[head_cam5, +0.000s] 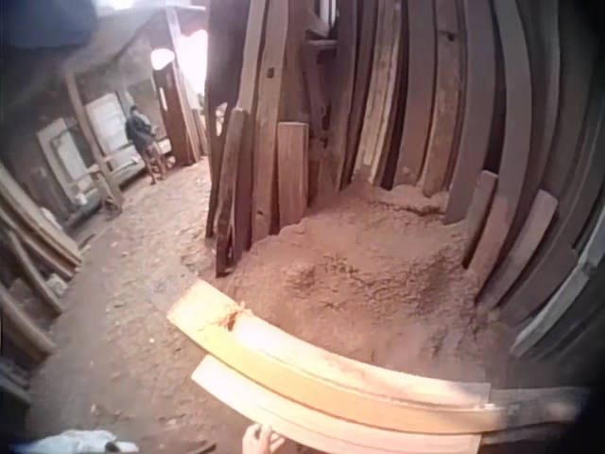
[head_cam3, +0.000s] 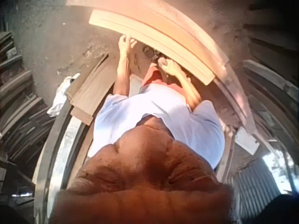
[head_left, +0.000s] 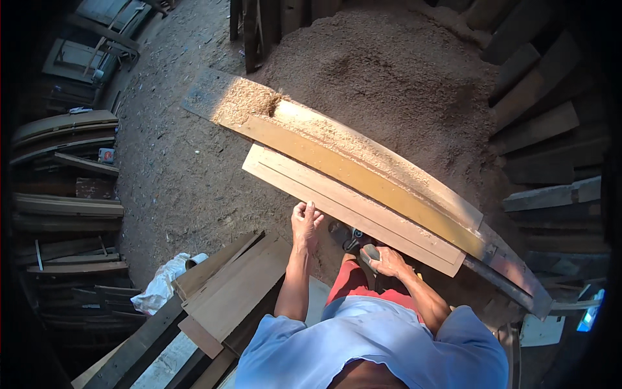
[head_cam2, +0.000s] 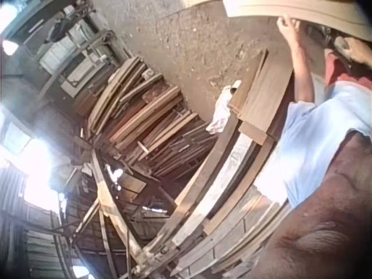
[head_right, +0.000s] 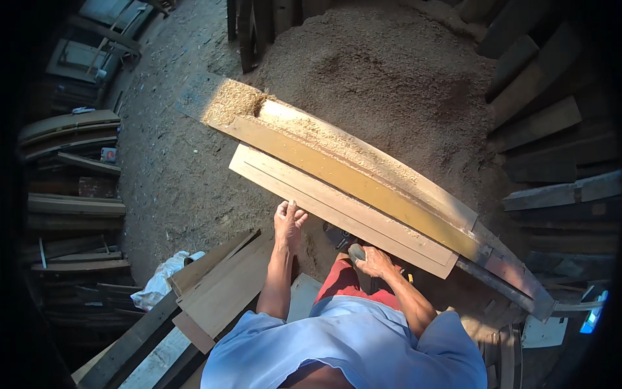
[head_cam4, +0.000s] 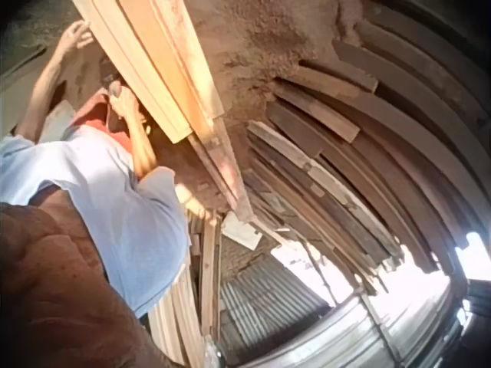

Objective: The person sands wood pieces using a belt sander, then picks up and turns over the boards to check the surface.

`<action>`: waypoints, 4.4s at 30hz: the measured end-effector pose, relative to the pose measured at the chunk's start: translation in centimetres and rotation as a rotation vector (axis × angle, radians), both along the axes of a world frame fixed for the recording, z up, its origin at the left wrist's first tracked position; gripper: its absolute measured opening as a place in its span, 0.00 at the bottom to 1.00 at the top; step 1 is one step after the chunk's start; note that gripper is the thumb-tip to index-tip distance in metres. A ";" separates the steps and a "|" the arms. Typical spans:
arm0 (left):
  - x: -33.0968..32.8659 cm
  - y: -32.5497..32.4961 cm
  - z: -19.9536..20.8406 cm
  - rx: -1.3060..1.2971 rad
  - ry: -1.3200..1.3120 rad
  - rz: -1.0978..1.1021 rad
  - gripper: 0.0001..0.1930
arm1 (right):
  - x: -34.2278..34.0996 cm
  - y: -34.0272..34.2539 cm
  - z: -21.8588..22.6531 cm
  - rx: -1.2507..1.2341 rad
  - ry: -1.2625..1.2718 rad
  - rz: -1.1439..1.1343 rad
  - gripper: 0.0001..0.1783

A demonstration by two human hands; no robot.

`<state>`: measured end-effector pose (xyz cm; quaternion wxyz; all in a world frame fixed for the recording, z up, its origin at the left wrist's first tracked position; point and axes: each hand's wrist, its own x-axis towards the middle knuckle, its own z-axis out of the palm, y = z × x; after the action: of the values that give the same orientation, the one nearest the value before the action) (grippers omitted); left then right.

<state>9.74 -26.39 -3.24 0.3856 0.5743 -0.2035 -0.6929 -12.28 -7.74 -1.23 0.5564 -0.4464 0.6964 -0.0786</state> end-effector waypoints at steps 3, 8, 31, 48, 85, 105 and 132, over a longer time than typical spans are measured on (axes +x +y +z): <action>-1.2 -0.9 -3.1 -0.068 0.079 -0.010 0.20 | -4.8 5.3 -0.7 0.216 0.116 -0.025 0.28; -3.7 1.0 -2.0 0.007 0.141 0.089 0.23 | -11.2 18.3 -6.3 0.277 0.112 -0.448 0.29; -4.6 4.6 -7.3 -1.215 -1.944 -0.997 0.27 | -29.3 48.1 -32.0 0.469 0.541 -0.841 0.30; -12.3 9.4 -3.4 -0.397 -0.419 -0.120 0.29 | -22.1 56.7 -44.2 0.759 0.585 -0.606 0.28; 21.4 24.9 2.4 -0.335 -1.286 -0.079 0.34 | -2.6 -13.6 -0.8 -0.463 1.054 -0.277 0.26; 44.2 28.9 12.5 -0.357 -0.724 0.894 0.31 | -3.5 -14.1 -1.4 -0.617 1.065 -0.160 0.24; 9.5 10.9 2.7 -0.277 0.417 0.427 0.29 | -2.6 -13.9 0.5 -0.553 1.054 -0.260 0.20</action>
<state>19.23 -15.46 -0.55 0.6300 0.3920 -0.0874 -0.6647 -14.90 -21.60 -0.75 -0.0140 -0.4644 0.8807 -0.0924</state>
